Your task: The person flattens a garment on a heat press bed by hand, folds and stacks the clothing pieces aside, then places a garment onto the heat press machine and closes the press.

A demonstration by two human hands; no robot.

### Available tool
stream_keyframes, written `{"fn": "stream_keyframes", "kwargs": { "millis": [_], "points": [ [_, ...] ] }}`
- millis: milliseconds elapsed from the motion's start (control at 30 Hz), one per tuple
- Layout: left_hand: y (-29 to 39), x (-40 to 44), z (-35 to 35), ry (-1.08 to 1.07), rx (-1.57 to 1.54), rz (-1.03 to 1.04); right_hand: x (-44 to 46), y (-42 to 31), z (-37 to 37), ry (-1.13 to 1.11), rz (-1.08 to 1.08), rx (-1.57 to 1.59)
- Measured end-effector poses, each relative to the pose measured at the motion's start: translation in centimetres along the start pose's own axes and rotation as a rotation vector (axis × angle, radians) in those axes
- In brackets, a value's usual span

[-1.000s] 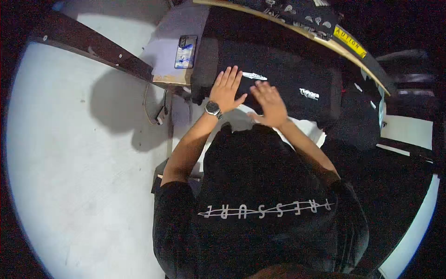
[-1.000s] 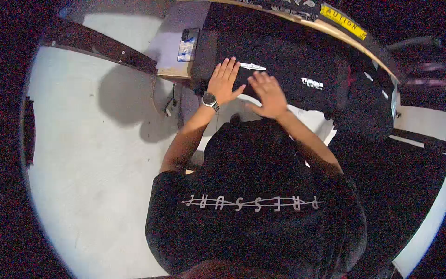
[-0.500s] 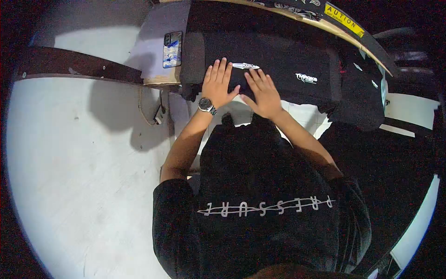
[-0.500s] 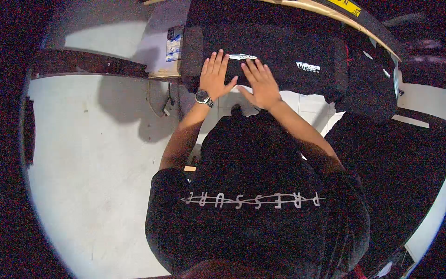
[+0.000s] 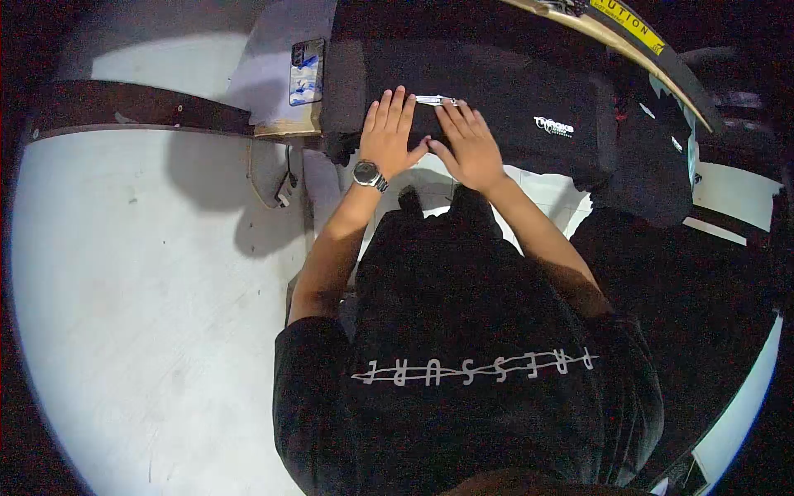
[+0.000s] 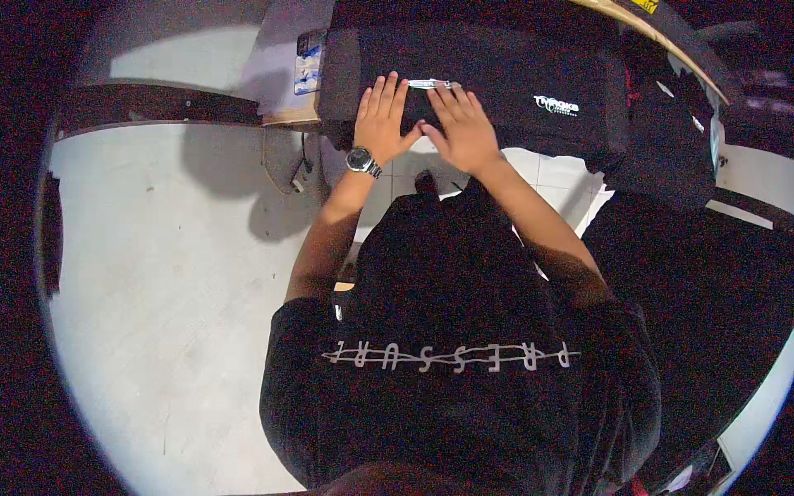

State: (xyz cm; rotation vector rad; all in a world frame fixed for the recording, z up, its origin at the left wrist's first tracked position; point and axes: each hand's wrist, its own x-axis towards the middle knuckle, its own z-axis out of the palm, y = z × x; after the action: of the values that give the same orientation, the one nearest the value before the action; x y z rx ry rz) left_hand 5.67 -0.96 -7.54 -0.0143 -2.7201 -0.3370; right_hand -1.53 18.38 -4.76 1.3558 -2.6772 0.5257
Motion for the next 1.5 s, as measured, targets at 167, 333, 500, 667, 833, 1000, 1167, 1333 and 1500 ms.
{"fn": "stream_keyframes", "kwargs": {
  "millis": [167, 333, 500, 667, 833, 1000, 1167, 1333, 1500],
  "points": [
    [0.5, 0.1, 0.1, 0.014, 0.018, -0.018, -4.8, 8.4, -3.0, 0.065, 0.243, -0.200],
    [0.7, 0.3, -0.3, -0.012, 0.004, -0.009, -8.5, 21.6, -5.1, 0.074, 0.747, -0.285],
    [2.4, 3.3, -0.8, -0.097, -0.033, -0.075, -6.5, 22.0, -5.7, 0.052, 0.791, -0.316],
    [5.0, 10.8, 1.6, -0.064, -0.075, -0.091, -0.7, 17.1, -5.1, 0.034, 0.645, -0.256],
    [5.5, 12.2, 2.9, -0.173, -0.012, -0.141, 0.5, 16.3, -5.1, -0.005, 0.682, -0.237],
    [5.6, 12.2, 3.2, -0.207, 0.021, -0.153, 0.9, 16.0, -5.6, -0.047, 0.695, -0.266],
    [5.6, 12.1, 2.6, -0.190, 0.012, -0.148, 0.7, 15.7, -5.7, -0.007, 0.678, -0.254],
    [5.8, 11.7, 1.7, -0.119, -0.044, -0.136, 0.5, 14.8, -6.6, 0.024, 0.665, -0.233],
    [5.1, 11.7, 1.3, -0.181, -0.060, -0.127, 0.0, 15.7, -7.2, 0.013, 0.687, -0.093]
  ]
}}
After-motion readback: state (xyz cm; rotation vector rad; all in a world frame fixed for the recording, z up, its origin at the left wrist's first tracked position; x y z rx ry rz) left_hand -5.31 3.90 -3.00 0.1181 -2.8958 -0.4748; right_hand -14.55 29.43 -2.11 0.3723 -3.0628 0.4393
